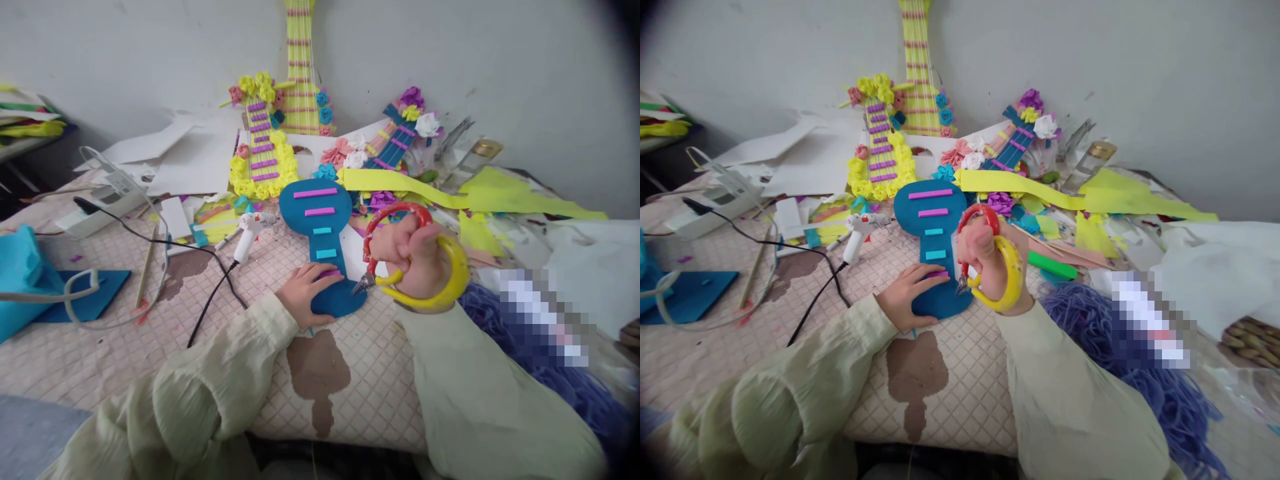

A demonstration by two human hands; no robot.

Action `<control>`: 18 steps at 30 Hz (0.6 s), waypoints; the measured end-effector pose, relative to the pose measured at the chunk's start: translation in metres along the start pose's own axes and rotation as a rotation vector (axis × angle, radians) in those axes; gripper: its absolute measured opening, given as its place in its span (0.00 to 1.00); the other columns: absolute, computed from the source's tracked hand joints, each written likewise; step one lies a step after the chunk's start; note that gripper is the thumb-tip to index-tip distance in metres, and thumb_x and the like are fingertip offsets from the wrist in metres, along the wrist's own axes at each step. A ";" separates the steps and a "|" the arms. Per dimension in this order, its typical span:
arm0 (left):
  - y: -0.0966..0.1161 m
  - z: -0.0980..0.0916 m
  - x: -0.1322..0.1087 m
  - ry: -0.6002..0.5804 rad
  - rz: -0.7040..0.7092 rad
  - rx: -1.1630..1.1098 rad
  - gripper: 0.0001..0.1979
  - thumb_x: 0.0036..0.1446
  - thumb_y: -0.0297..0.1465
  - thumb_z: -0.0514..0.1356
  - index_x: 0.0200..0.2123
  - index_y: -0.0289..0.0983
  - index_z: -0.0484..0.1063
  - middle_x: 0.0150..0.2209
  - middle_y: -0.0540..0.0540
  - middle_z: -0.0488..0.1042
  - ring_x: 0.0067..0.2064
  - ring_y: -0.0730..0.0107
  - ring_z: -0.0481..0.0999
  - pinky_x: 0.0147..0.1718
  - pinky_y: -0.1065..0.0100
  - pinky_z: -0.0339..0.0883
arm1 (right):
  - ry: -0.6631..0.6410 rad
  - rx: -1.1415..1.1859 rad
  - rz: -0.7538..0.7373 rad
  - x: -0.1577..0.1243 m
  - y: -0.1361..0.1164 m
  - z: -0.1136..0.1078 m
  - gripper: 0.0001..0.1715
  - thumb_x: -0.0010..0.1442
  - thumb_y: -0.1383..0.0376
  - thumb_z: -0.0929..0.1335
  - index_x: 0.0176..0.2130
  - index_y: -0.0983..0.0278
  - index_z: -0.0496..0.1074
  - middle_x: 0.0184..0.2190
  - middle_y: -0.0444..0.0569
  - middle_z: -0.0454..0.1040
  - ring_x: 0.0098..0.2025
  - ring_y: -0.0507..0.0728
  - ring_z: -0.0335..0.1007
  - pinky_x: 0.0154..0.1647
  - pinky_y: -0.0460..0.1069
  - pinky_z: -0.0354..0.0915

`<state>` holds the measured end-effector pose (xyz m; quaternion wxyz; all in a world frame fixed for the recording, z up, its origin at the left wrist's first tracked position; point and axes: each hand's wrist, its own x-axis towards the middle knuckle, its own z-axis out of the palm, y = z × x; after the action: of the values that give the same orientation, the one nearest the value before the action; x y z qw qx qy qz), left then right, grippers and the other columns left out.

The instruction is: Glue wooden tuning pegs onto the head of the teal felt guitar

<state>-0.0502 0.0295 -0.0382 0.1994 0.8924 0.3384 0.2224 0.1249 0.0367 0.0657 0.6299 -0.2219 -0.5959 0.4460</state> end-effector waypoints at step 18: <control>0.005 -0.004 0.000 0.071 0.091 0.004 0.24 0.43 0.42 0.63 0.44 0.38 0.69 0.52 0.37 0.60 0.54 0.50 0.57 0.50 0.48 0.55 | -0.004 -0.108 0.030 -0.002 -0.001 0.000 0.31 0.50 0.42 0.63 0.14 0.61 0.52 0.08 0.36 0.45 0.12 0.47 0.39 0.15 0.47 0.45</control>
<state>-0.0498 0.0267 -0.0326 0.1752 0.8988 0.3045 0.2622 0.1256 0.0345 0.0651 0.6091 -0.2637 -0.6169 0.4230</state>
